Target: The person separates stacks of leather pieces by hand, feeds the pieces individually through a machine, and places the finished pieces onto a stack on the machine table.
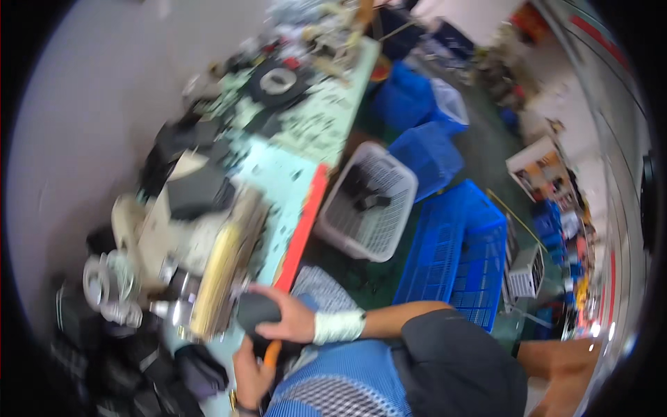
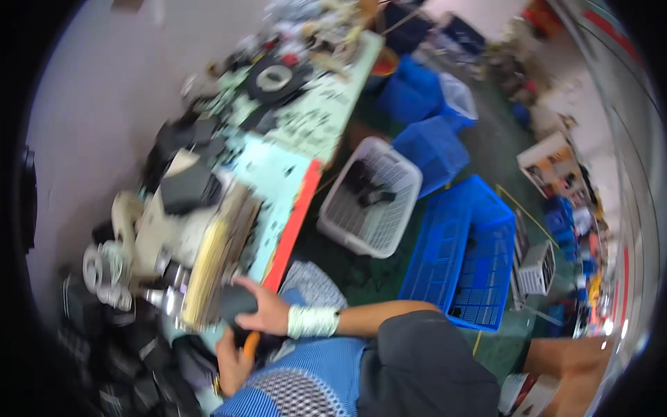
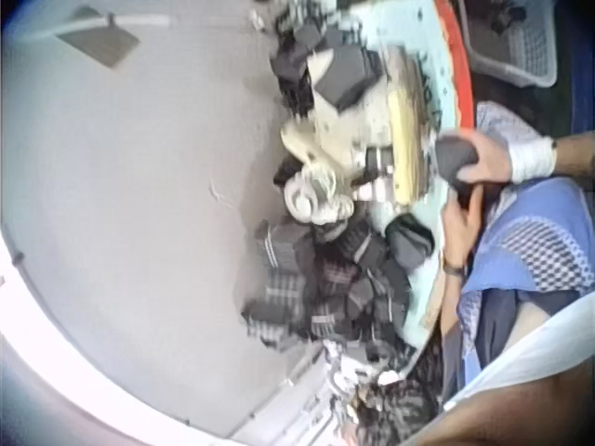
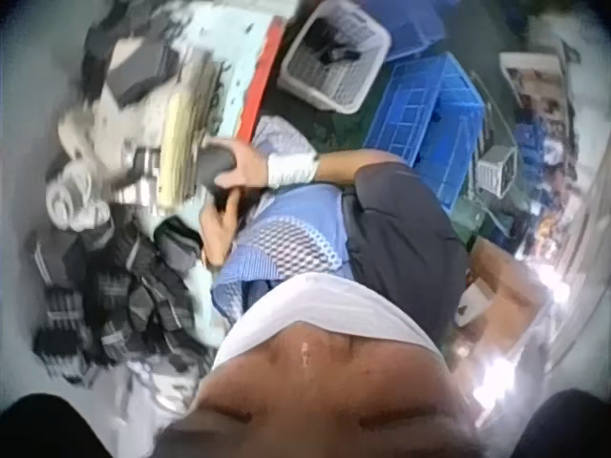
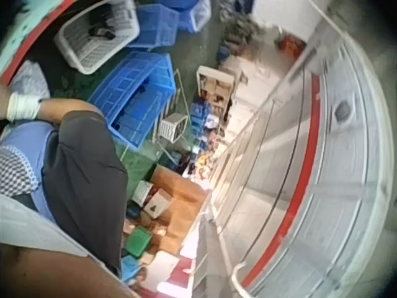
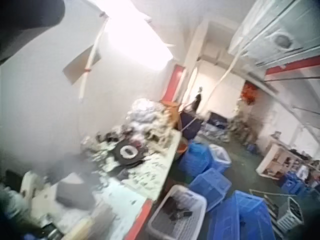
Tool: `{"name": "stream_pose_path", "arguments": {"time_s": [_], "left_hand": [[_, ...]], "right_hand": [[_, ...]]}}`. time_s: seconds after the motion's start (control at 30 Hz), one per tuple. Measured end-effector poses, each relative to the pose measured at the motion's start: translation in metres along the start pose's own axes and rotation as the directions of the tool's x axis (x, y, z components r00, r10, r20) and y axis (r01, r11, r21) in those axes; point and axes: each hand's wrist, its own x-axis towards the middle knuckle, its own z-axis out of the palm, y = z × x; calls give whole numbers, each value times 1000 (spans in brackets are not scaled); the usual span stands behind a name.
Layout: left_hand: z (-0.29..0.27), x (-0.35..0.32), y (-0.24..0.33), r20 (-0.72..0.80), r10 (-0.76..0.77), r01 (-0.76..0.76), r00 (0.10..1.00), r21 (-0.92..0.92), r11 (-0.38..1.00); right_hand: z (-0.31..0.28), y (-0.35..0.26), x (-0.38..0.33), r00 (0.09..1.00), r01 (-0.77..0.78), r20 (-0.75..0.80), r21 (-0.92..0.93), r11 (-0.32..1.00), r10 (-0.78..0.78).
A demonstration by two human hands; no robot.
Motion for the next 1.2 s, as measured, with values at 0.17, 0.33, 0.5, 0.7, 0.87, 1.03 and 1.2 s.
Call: {"name": "stream_pose_path", "arguments": {"time_s": [0.17, 0.33, 0.5, 0.7, 0.87, 1.03, 1.2], "left_hand": [[-64, 26, -8, 399, 4, 81, 917, -197, 977], [-57, 7, -27, 31, -224, 197, 974, -602, 774], [-75, 5, -48, -125, -311, 100, 942, -779, 619], [-85, 16, -41, -119, -277, 150, 953, -612, 777], [-96, 21, -46, -141, -312, 193, 939, -536, 822], [-110, 24, -57, -139, -284, 189, 949, -470, 862], [-120, 32, -56, 12, -399, 345, 917, -527, 777]], "right_hand": [[-33, -61, 33, 874, -276, 436, 86, 957, 213], [-25, -85, 60, 833, -129, 441, -432, 892, 335], [12, -175, 151, 541, 836, 542, -429, 342, -643], [62, -220, 203, 112, 987, 707, -161, -4, -699], [67, -220, 192, 325, 925, 757, -380, 21, -567], [64, -221, 186, 358, 917, 773, -396, 43, -524], [60, -217, 186, 375, 911, 768, -408, 55, -520]]}}
